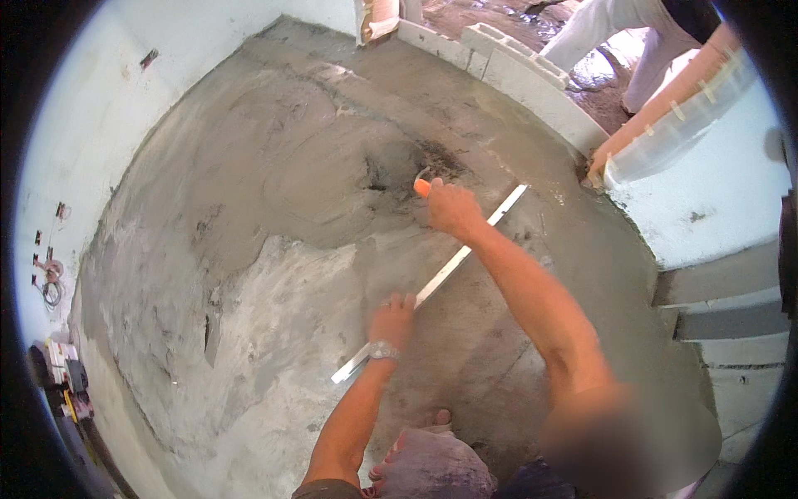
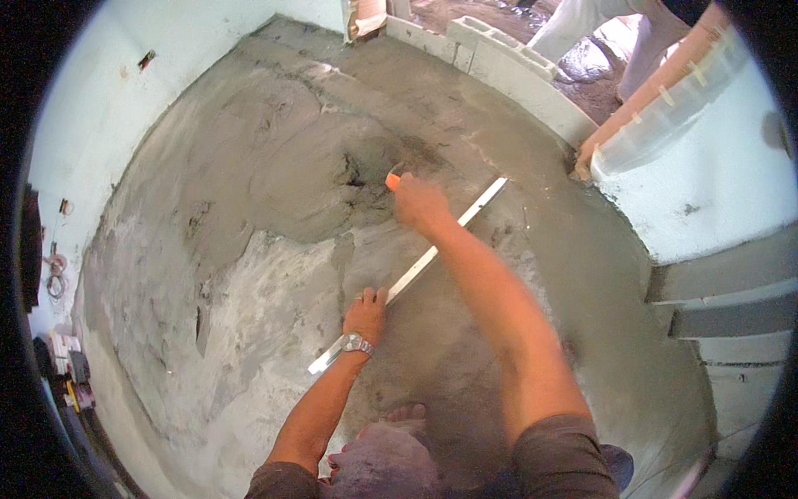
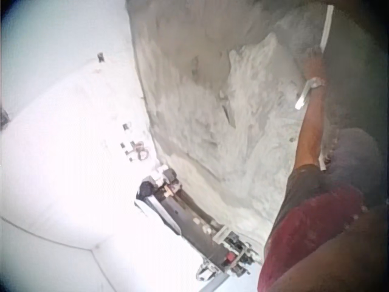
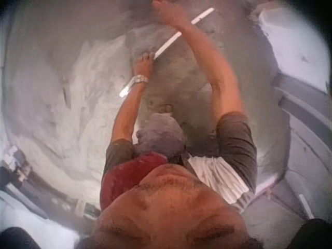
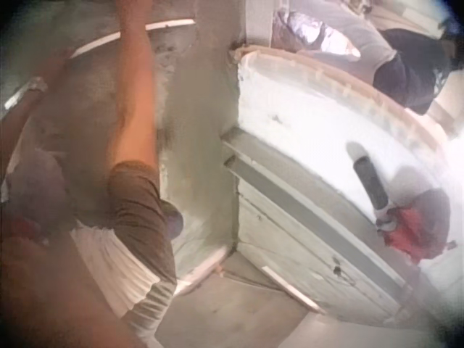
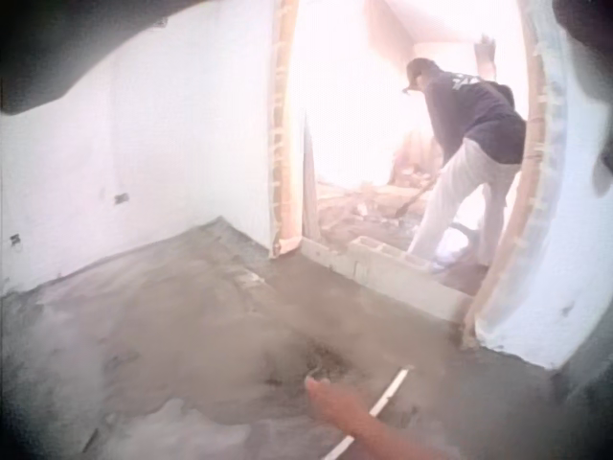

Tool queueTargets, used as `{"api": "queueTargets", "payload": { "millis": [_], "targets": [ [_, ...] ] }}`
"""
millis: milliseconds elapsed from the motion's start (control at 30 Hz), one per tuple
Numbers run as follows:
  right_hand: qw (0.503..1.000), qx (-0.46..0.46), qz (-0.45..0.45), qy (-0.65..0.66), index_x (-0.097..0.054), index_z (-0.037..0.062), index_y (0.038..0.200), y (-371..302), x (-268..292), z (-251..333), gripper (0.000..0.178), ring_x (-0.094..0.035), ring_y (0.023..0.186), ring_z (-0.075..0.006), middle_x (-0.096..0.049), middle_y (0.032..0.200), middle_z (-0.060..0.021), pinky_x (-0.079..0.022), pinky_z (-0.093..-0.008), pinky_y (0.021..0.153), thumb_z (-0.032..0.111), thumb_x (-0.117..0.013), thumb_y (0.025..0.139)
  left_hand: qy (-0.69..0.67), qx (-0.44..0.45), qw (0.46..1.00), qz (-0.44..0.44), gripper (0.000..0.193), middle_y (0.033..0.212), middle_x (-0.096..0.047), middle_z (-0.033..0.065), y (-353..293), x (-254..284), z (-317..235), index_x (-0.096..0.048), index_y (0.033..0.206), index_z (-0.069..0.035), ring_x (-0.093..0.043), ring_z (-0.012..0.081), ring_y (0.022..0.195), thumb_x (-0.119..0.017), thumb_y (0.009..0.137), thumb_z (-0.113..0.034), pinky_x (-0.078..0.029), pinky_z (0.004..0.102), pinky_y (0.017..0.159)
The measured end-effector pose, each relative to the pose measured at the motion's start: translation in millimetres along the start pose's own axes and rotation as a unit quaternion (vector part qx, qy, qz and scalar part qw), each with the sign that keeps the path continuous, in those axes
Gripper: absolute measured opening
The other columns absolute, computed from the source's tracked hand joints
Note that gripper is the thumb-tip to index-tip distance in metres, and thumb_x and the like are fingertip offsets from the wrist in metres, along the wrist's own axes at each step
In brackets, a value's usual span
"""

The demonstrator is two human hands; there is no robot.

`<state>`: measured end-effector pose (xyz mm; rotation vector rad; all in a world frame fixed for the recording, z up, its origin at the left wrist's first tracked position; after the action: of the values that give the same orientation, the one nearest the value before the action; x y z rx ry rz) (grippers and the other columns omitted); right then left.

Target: The person uses a long straightedge to level wet concrete on a floor, repeatedly dragging the tool across the surface to smooth it. They also use a trowel to fill gaps and refine the edges near the walls.

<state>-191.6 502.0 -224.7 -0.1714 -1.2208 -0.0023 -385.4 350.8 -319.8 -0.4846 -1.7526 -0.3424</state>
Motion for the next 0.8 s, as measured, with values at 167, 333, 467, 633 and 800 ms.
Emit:
{"api": "queueTargets", "payload": {
  "millis": [167, 333, 467, 633, 800],
  "targets": [
    [0.988, -0.006, -0.155, -0.002, -0.050, -0.0041, 0.102, 12, 17, -11, 0.035, -0.062, 0.076, -0.0400, -0.062, 0.081, -0.0241, -0.048, -0.0476, 0.066, 0.021, -0.054, 0.078, -0.020, 0.014, 0.999, 0.022, 0.027, 0.100, -0.053, 0.0125, 0, 2, 10, -0.050, 0.111, -0.013, -0.059, 0.0308, 0.090, -0.049, 0.083, -0.013, -0.052, 0.0389, 0.069],
    [0.991, -0.094, 0.022, 0.090, -0.058, -0.0045, 0.078, 32, 12, -75, 0.029, -0.059, 0.059, -0.0322, -0.058, 0.064, -0.0160, -0.046, -0.0434, 0.059, 0.024, -0.056, 0.075, -0.008, 0.007, 1.000, 0.009, 0.028, 0.100, -0.053, 0.0109, 3, 2, 3, -0.048, 0.111, -0.013, -0.060, 0.0304, 0.088, -0.050, 0.083, -0.014, -0.052, 0.0389, 0.068],
    [0.948, -0.167, 0.136, 0.236, -0.058, -0.0025, 0.079, 38, -24, -60, 0.027, -0.055, 0.052, -0.0207, -0.057, 0.063, -0.0069, -0.045, -0.0364, 0.051, 0.024, -0.059, 0.075, -0.029, 0.013, 0.999, 0.029, 0.025, 0.098, -0.053, 0.0103, 4, 4, 3, -0.047, 0.109, -0.013, -0.060, 0.0291, 0.086, -0.050, 0.083, -0.014, -0.053, 0.0387, 0.067],
    [0.832, -0.249, 0.204, 0.451, -0.054, 0.0041, 0.082, 25, -31, 2, 0.016, -0.050, 0.049, -0.0107, -0.054, 0.066, -0.0014, -0.039, -0.0254, 0.041, 0.019, -0.059, 0.077, -0.021, 0.013, 1.000, 0.019, 0.023, 0.097, -0.052, 0.0102, 3, 6, 6, -0.046, 0.107, -0.012, -0.060, 0.0277, 0.086, -0.049, 0.084, -0.014, -0.053, 0.0379, 0.066],
    [0.753, -0.236, 0.228, 0.570, -0.051, 0.0074, 0.082, 20, -37, 2, 0.014, -0.045, 0.046, -0.0073, -0.051, 0.065, -0.0003, -0.035, -0.0233, 0.039, 0.018, -0.058, 0.077, -0.014, 0.006, 0.999, 0.030, 0.023, 0.098, -0.051, 0.0104, 4, 7, 3, -0.046, 0.107, -0.013, -0.059, 0.0268, 0.087, -0.049, 0.084, -0.013, -0.052, 0.0371, 0.067]
  ]
}}
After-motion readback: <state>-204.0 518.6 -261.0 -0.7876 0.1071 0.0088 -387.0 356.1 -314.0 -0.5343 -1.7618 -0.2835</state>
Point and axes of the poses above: each hand's wrist, its own y-axis towards the middle knuckle, its own x-axis out of the back of the hand, z = x × y, the point moved 1 cm from there along y, towards the middle knuckle
